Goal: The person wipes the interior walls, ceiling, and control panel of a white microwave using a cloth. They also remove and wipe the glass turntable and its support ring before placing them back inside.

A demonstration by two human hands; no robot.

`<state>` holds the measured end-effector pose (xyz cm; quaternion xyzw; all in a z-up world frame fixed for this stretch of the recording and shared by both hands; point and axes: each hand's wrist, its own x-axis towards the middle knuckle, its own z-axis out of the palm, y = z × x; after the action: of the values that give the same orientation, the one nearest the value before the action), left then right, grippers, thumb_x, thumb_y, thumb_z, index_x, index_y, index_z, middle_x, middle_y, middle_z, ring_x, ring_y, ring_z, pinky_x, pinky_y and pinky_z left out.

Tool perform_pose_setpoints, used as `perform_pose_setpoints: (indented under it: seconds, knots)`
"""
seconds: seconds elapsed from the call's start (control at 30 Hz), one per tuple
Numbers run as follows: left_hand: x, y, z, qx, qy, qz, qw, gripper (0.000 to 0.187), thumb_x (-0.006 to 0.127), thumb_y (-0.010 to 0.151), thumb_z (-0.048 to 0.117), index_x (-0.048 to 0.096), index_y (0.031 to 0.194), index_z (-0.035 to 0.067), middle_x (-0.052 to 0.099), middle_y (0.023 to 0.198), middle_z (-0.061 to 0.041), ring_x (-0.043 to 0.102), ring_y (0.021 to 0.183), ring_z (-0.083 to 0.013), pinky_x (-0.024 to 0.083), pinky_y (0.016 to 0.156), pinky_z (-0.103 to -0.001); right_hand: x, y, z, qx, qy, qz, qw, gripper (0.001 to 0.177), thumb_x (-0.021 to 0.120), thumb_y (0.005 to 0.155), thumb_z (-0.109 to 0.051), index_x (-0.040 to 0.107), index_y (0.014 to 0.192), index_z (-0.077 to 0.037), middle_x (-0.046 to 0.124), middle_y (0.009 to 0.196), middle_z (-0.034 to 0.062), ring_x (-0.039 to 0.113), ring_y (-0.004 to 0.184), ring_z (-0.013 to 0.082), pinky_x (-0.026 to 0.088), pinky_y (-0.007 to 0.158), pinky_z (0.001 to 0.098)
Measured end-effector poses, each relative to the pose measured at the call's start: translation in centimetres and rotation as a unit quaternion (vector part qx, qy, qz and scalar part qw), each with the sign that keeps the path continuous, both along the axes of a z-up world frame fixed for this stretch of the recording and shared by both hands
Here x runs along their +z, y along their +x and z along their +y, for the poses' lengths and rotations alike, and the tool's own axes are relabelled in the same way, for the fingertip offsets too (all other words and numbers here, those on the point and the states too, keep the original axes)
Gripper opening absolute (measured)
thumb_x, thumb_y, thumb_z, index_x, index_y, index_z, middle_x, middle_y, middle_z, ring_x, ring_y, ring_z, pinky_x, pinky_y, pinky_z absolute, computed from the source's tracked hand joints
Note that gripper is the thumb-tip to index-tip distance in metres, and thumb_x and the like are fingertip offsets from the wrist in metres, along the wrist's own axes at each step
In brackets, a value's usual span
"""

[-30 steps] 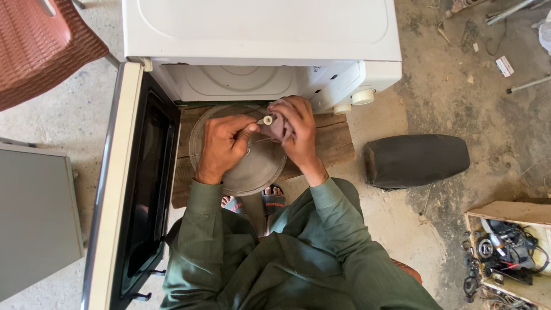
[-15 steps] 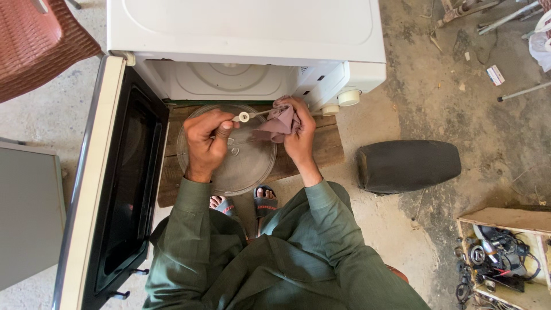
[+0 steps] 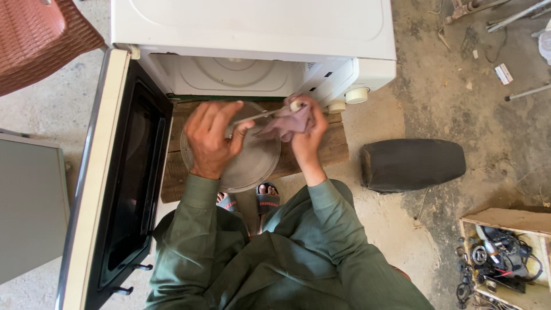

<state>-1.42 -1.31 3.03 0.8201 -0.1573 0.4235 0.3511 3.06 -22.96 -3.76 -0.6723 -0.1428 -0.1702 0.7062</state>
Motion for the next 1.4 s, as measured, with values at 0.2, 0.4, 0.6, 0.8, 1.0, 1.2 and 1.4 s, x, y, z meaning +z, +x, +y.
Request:
perform_pose_setpoints:
  seconds: [0.2,0.4,0.6,0.8,1.0,1.2,1.4]
  knots:
    - [0.3,-0.9,0.4,-0.012,-0.120,0.099,0.988,0.021,0.062,0.110,0.022,0.066,0.101,0.003,0.063,0.083,-0.009,0.064,0.074,-0.0258,0.048,0.066,-0.040,-0.1,0.1,-0.5,0.019,0.056,0.079,0.995,0.033,0.049,0.106,0.001,0.057,0.137,0.000,0.070,0.123,0.0162,0.071,0.113,0.0268,0.060,0.101,0.0428]
    - [-1.8,-0.7,0.9,0.021,-0.062,0.102,0.993,0.009,0.067,0.102,0.010,0.069,0.096,0.003,0.061,0.074,-0.008,0.059,0.061,-0.0212,0.044,0.055,-0.036,2.9,-1.4,1.3,-0.207,-0.209,-0.198,0.935,0.047,0.072,0.103,-0.012,0.051,0.145,-0.009,0.054,0.142,0.0173,0.052,0.139,0.0266,0.050,0.121,0.0473]
    - [-2.2,-0.3,-0.5,-0.099,0.034,0.077,0.992,0.037,0.058,0.105,0.043,0.065,0.105,0.006,0.065,0.076,-0.006,0.063,0.061,-0.0210,0.050,0.057,-0.036,4.1,-1.7,3.0,-0.186,-0.391,-0.292,0.853,0.038,0.079,0.093,-0.020,0.064,0.127,-0.012,0.063,0.128,0.0111,0.056,0.129,0.0306,0.032,0.123,0.0589]
    - [-0.3,-1.4,-1.0,-0.114,-0.005,0.090,0.989,0.041,0.052,0.111,0.045,0.062,0.114,0.005,0.064,0.076,-0.007,0.065,0.068,-0.0290,0.051,0.065,-0.043,5.2,-3.4,3.2,-0.122,-0.363,-0.289,0.877,0.019,0.076,0.098,-0.014,0.066,0.112,-0.008,0.063,0.121,0.0087,0.059,0.122,0.0296,0.039,0.123,0.0556]
    - [-1.3,-1.3,-1.7,-0.108,-0.011,0.057,0.992,0.037,0.052,0.111,0.040,0.058,0.116,0.004,0.062,0.075,-0.009,0.061,0.065,-0.0289,0.050,0.062,-0.042,5.0,-4.5,3.7,-0.102,-0.391,-0.316,0.858,0.021,0.078,0.095,-0.021,0.069,0.110,-0.009,0.064,0.116,0.0088,0.060,0.117,0.0301,0.036,0.122,0.0569]
    - [-3.1,-0.6,-1.0,-0.087,-0.047,-0.016,0.995,0.016,0.055,0.113,0.019,0.058,0.108,0.005,0.063,0.071,-0.004,0.059,0.053,-0.0172,0.048,0.051,-0.034,2.3,-0.7,1.8,-0.105,-0.392,-0.267,0.874,0.024,0.080,0.094,-0.024,0.067,0.110,-0.012,0.068,0.114,0.0059,0.063,0.116,0.0249,0.037,0.120,0.0562]
    - [-3.7,-0.9,-0.4,-0.058,-0.080,0.017,0.995,0.007,0.053,0.108,0.005,0.057,0.110,0.000,0.063,0.073,-0.007,0.056,0.051,-0.0166,0.045,0.049,-0.035,2.4,0.1,1.5,-0.077,-0.334,-0.196,0.919,0.024,0.078,0.095,-0.023,0.067,0.112,-0.009,0.067,0.117,0.0072,0.063,0.120,0.0264,0.042,0.119,0.0533]
